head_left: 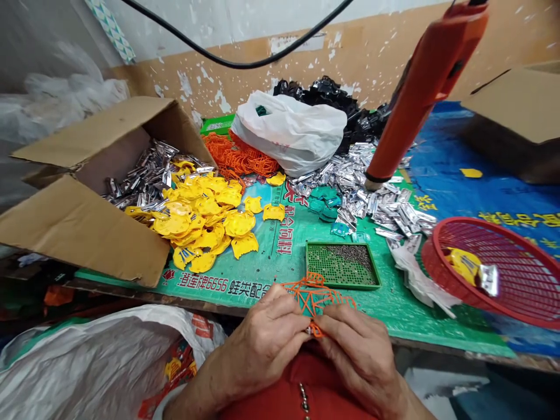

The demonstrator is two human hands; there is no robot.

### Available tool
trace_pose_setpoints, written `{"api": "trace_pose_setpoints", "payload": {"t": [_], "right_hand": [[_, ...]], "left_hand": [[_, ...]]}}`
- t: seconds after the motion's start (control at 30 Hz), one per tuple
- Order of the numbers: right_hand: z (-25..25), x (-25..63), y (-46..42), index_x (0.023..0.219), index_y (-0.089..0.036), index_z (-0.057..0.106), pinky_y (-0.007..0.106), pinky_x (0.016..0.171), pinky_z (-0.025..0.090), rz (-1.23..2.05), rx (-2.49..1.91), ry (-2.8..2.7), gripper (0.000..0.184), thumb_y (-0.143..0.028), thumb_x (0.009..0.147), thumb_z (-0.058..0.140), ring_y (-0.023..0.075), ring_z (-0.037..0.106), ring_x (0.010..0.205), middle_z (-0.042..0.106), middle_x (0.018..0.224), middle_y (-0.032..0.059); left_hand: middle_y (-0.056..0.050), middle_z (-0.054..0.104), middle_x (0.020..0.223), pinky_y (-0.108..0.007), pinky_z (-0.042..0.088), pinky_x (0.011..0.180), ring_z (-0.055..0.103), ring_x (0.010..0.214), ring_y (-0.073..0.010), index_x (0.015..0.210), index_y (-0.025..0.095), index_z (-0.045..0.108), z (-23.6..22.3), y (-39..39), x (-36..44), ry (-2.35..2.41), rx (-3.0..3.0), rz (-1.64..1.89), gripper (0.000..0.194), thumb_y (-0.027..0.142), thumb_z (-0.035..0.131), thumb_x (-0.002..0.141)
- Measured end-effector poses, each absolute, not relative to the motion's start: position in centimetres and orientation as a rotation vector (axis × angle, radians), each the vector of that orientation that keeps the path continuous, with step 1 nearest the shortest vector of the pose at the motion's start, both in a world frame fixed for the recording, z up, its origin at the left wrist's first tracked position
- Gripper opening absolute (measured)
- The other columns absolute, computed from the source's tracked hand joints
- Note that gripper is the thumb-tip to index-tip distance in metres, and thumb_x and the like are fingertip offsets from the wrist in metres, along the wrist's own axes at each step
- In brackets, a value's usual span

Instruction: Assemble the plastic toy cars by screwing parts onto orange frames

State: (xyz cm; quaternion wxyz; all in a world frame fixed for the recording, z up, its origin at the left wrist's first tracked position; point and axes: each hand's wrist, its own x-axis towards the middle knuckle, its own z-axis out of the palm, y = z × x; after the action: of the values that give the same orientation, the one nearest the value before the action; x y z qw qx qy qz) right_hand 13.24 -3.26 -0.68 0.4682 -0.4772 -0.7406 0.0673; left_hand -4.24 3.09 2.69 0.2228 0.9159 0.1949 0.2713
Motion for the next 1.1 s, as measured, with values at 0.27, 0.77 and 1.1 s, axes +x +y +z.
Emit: {"api": "trace_pose_setpoints", "payload": {"t": [0.27,0.77,1.1], "right_hand": [[-1.2,13.5,-3.3,0.087,-0.016,0.067,0.023,0.054,0.042,0.156,-1.2,-1.849,0.013,-0.013,0.089,0.054,0.0116,0.057,0.059,0.064,0.069,0.0035],[2.3,14.9,-1.6,0.092,-0.018,0.067,0.028,0.058,0.038,0.222,-1.234,-1.978,0.011,-0.02,0.091,0.056,0.0151,0.051,0.067,0.066,0.077,0.0036],[1.5,14.3,-1.8,0.073,-0.016,0.063,0.031,0.058,0.026,0.143,-1.272,-2.078,0.021,-0.015,0.091,0.052,0.0156,0.043,0.063,0.061,0.066,0.0025]], "left_hand": [[-0.006,0.059,0.083,-0.034,0.045,0.083,0.048,0.081,-0.0181,0.092,0.011,0.061,3.4,2.9,-4.4,0.501,2.623,0.555,0.018,0.002,0.046,0.089],[-0.002,0.066,0.083,-0.03,0.043,0.076,0.056,0.079,-0.0152,0.09,0.018,0.063,1.8,3.7,-5.3,0.698,2.295,0.953,0.011,0.008,0.06,0.086],[-0.003,0.068,0.098,-0.051,0.028,0.095,0.047,0.108,-0.0291,0.086,0.02,0.063,3.8,3.1,-4.8,0.93,2.607,0.633,0.011,0.01,0.058,0.084]]}}
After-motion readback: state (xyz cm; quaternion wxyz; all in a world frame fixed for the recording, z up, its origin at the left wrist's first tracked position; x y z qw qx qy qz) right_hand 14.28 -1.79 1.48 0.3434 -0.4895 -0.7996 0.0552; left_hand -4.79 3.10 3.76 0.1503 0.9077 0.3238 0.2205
